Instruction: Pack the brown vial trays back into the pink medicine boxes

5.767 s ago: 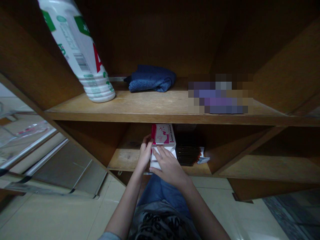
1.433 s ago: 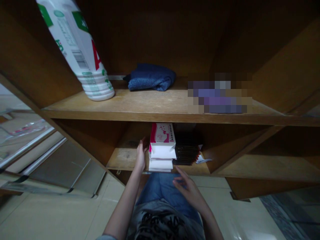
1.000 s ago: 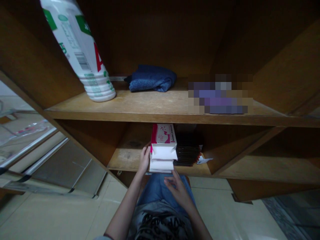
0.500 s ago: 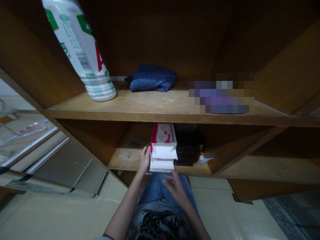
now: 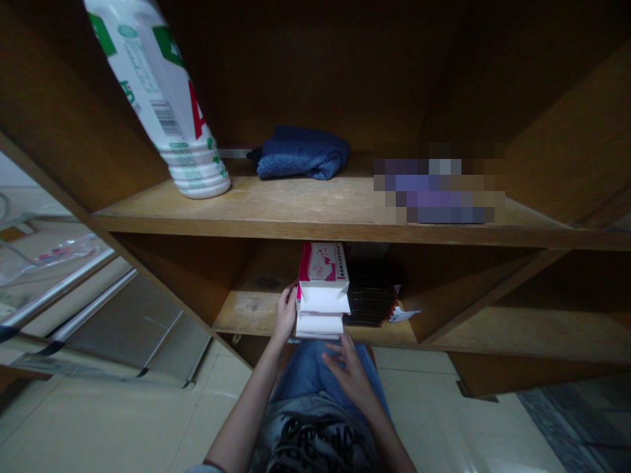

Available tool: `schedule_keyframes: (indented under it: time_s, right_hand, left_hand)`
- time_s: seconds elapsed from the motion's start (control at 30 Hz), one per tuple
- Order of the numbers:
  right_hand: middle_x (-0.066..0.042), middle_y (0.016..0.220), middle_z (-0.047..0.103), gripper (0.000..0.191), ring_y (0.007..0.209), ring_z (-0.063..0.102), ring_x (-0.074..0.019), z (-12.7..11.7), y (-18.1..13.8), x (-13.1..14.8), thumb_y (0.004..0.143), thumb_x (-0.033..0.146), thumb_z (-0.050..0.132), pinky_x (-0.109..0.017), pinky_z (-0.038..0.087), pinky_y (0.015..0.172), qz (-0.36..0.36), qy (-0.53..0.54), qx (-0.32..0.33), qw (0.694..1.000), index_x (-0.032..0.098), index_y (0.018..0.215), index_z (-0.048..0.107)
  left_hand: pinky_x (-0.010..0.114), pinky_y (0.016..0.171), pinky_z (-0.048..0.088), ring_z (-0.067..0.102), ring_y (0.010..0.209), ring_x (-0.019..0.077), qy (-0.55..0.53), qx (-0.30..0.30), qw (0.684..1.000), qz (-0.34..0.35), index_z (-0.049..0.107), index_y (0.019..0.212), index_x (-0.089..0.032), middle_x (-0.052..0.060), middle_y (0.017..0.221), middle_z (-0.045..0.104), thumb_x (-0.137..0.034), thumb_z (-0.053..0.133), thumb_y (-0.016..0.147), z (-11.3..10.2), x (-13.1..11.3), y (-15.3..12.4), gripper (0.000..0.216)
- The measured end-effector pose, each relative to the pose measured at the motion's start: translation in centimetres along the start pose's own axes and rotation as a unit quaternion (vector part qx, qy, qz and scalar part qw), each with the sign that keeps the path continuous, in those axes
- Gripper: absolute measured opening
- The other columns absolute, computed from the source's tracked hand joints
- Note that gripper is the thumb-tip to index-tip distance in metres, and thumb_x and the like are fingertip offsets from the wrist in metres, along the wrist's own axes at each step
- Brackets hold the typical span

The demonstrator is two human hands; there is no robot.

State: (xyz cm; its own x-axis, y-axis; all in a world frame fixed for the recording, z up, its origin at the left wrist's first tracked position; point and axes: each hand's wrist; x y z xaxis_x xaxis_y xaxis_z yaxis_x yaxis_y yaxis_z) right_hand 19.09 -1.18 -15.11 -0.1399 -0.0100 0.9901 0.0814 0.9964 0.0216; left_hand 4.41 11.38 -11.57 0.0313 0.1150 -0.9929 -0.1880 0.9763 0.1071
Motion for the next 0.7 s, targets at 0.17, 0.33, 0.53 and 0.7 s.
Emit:
schedule_keyframes:
  time_s: [0.17,0.33,0.53,0.7]
  right_hand:
    - [-0.012,0.138,0.047,0.062,0.102,0.064,-0.0250,-0.13,-0.19,-0.84,0.079,0.040,0.062,-0.037,0.055,0.079,0.000,0.015,-0.029,0.999,0.026,0.135,0.039]
    - [-0.011,0.136,0.050,0.058,0.100,0.065,-0.0267,-0.01,-0.08,-1.03,0.077,0.039,0.063,-0.040,0.057,0.077,-0.003,0.033,-0.028,0.999,0.028,0.131,0.045]
    - [-0.012,0.137,0.048,0.058,0.101,0.065,-0.0262,0.10,0.07,-1.02,0.077,0.040,0.063,-0.040,0.056,0.079,0.007,0.027,-0.019,0.999,0.025,0.130,0.045]
    - [-0.013,0.141,0.044,0.057,0.101,0.065,-0.0263,0.25,0.28,-0.89,0.077,0.039,0.063,-0.039,0.056,0.079,0.000,0.005,-0.010,1.000,0.025,0.130,0.047]
  left_hand:
    - [0.036,0.096,0.044,0.060,0.107,0.0225,0.000,-0.005,1.000,0.001,0.064,0.103,-0.015,0.010,0.111,0.067,-0.036,0.054,0.079,0.00,-0.12,0.00,0.033]
    - [0.036,0.095,0.045,0.060,0.107,0.0225,-0.003,-0.006,1.000,0.004,0.064,0.103,-0.015,0.010,0.112,0.067,-0.033,0.056,0.077,-0.08,0.27,0.13,0.033]
    - [0.035,0.093,0.046,0.061,0.104,0.0219,-0.005,-0.008,1.000,0.007,0.065,0.103,-0.015,0.010,0.111,0.068,-0.033,0.056,0.077,-0.09,0.43,0.19,0.033]
    - [0.035,0.089,0.049,0.063,0.100,0.0219,-0.005,-0.008,1.000,0.005,0.064,0.104,-0.015,0.010,0.109,0.068,-0.032,0.056,0.077,-0.12,0.46,0.07,0.033]
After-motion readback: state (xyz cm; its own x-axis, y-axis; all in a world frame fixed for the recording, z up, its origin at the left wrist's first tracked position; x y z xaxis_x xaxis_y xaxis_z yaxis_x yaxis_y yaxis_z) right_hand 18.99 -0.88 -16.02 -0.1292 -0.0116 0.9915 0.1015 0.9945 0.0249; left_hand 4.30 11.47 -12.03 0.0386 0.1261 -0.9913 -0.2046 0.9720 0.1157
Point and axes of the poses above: each hand's wrist, its own y-axis towards the middle knuckle, its own z-axis out of the palm, x = y × z
